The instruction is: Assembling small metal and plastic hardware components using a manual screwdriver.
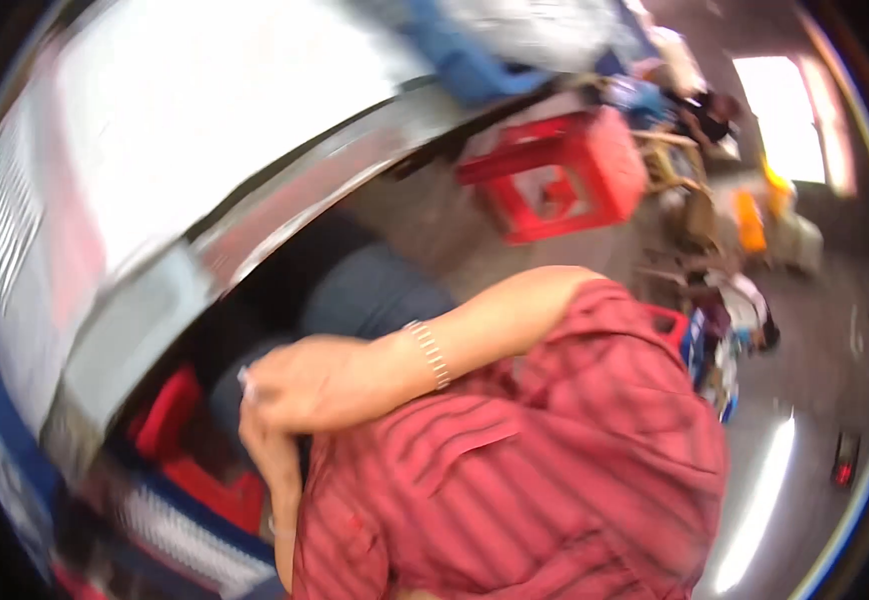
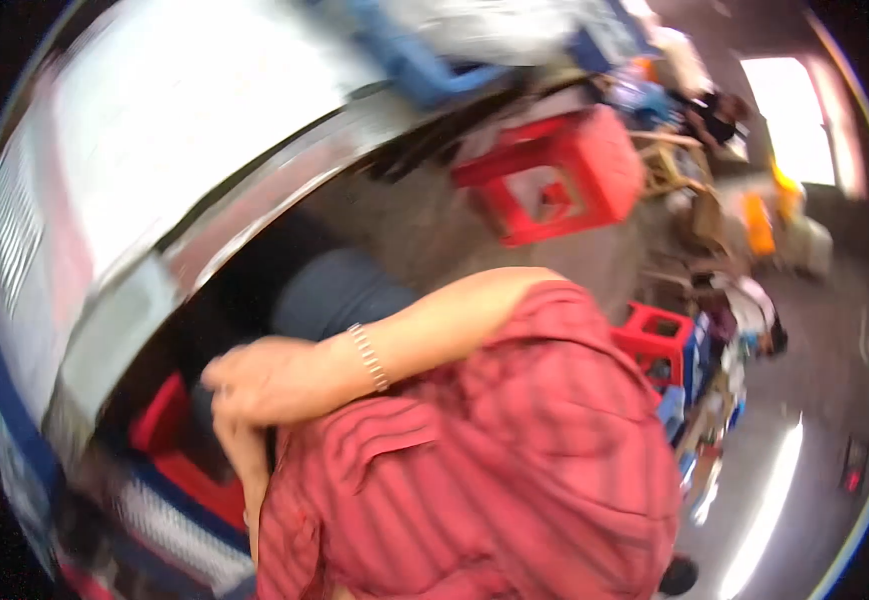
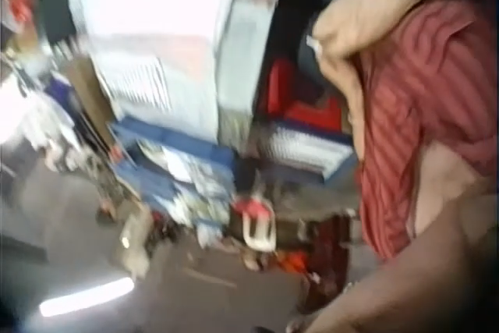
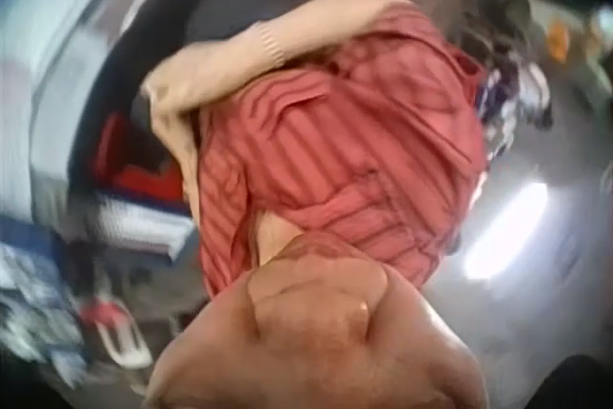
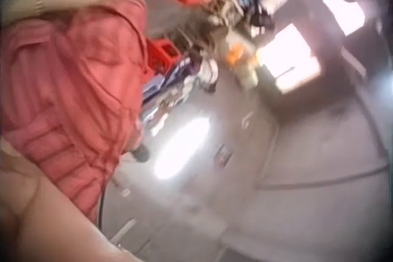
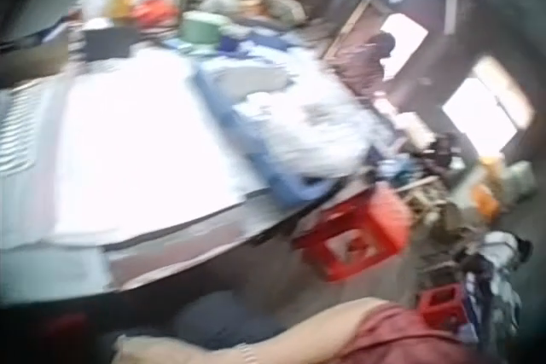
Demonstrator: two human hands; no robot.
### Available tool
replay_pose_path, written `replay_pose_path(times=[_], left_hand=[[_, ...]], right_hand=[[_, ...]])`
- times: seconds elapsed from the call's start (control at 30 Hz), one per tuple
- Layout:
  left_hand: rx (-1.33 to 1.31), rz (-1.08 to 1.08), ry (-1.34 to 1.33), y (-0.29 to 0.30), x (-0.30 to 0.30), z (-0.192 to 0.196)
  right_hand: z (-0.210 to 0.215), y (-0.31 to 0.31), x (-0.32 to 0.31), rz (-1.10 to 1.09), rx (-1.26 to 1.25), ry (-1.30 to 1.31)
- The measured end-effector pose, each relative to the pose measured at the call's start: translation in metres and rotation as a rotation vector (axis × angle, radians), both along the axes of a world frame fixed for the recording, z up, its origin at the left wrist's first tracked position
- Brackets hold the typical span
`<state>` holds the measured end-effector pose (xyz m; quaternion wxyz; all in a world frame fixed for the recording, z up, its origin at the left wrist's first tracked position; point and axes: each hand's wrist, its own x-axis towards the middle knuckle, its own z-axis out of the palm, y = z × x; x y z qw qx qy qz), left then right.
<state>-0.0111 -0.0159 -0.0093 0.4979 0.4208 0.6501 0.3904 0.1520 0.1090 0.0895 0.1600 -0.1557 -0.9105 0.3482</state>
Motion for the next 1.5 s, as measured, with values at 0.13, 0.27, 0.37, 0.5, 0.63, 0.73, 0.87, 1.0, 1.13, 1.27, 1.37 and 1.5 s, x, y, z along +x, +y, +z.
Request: replay_pose_path(times=[0.13,0.27,0.37,0.5,0.63,0.73,0.87,1.0,1.13,1.27,1.37,1.5], left_hand=[[-0.211,0.092,-0.255,0.009,0.002,0.014],[-0.143,0.171,-0.246,0.009,0.012,0.02],[0.016,0.011,0.01,-0.019,-0.01,-0.042],[-0.197,0.053,0.04,0.016,0.013,0.01],[-0.21,0.082,-0.035,0.014,0.017,0.01],[-0.189,0.107,-0.011,0.011,0.016,0.011],[-0.141,0.088,-0.057,0.008,0.013,0.01],[-0.153,0.085,-0.119,0.01,0.011,0.01],[-0.104,0.108,-0.149,0.006,0.015,0.011],[-0.126,0.138,-0.103,0.008,0.015,0.012],[-0.115,0.122,-0.063,0.007,0.015,0.009],[-0.066,0.109,-0.003,0.008,0.017,0.013]], right_hand=[[-0.001,-0.011,0.0,-0.179,0.097,-0.123],[-0.002,0.0,0.0,-0.007,0.042,0.034],[-0.013,-0.005,-0.007,-0.065,0.068,0.26],[0.001,0.01,0.012,-0.048,-0.07,-0.178],[0.001,0.007,0.009,-0.116,0.017,0.012],[0.003,0.011,0.014,-0.027,0.018,-0.162],[0.005,0.016,0.004,0.06,0.098,-0.267],[-0.018,0.004,0.005,0.002,-0.123,-0.564],[-0.031,0.003,0.0,-0.164,-0.244,-0.421],[-0.045,-0.002,-0.015,-0.271,-0.424,-0.111],[-0.052,-0.005,-0.02,-0.276,-0.394,-0.116],[-0.058,-0.008,-0.024,-0.273,-0.364,-0.091]])
